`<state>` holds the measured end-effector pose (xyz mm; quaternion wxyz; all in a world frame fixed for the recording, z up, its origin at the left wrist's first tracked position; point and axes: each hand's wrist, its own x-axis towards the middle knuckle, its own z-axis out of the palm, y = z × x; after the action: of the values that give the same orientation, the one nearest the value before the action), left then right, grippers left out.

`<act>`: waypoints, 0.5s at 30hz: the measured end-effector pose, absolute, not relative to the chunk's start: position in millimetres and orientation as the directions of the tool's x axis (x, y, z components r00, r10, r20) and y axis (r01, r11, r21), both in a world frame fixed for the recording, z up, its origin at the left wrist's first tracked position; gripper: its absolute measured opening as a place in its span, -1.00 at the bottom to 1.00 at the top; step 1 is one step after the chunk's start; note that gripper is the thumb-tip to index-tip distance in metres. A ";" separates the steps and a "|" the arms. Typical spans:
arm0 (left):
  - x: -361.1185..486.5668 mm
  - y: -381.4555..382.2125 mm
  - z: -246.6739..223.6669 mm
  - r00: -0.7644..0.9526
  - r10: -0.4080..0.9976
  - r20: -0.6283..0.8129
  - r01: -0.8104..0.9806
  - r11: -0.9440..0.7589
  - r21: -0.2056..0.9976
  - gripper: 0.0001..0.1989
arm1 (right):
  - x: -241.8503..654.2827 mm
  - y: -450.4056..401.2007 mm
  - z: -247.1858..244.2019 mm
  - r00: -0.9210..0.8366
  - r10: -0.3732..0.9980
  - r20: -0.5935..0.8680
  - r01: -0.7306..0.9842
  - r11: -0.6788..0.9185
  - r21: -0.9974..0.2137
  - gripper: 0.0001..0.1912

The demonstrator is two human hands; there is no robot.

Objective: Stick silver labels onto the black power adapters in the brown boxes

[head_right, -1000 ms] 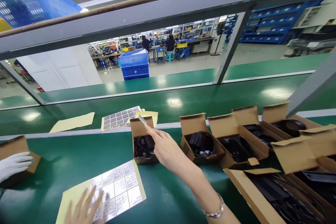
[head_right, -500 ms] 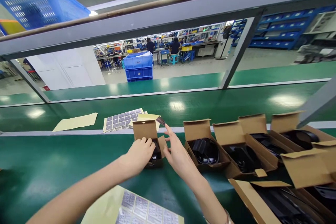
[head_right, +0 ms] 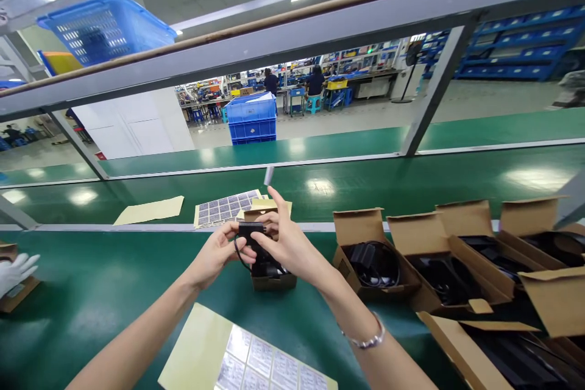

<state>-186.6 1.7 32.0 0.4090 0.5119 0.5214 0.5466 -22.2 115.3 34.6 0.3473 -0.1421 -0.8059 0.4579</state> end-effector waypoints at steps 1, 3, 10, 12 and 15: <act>-190.1 -5.5 31.6 -0.154 0.984 0.085 -0.061 -0.096 0.994 -0.65 | -28.7 114.1 39.1 -0.757 0.518 0.399 -0.092 0.520 -0.849 -0.13; -197.1 -17.2 33.4 -0.162 0.985 0.058 -0.119 -0.078 0.990 -0.66 | -37.4 112.3 45.0 -0.792 0.490 0.365 -0.061 0.531 -0.845 -0.15; -192.3 -22.3 35.6 -0.164 0.906 0.390 0.660 -0.193 0.726 -0.55 | -34.7 115.9 54.0 -0.771 0.489 0.408 -0.035 0.606 -0.795 -0.29; -186.3 -19.8 30.7 -0.162 0.890 0.427 0.721 -0.188 0.666 -0.61 | -24.1 119.2 57.6 -0.642 0.580 0.501 -0.002 0.653 -0.758 -0.53; -180.4 -20.3 23.1 -0.149 0.885 0.440 0.738 -0.197 0.646 -0.59 | -1.1 119.3 63.8 -0.494 0.665 0.561 0.047 0.664 -0.746 -0.78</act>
<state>-180.4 -20.3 23.1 0.0868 0.6465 0.6277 0.4249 -1.1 119.3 63.8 0.4502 -0.2243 -0.7934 0.3427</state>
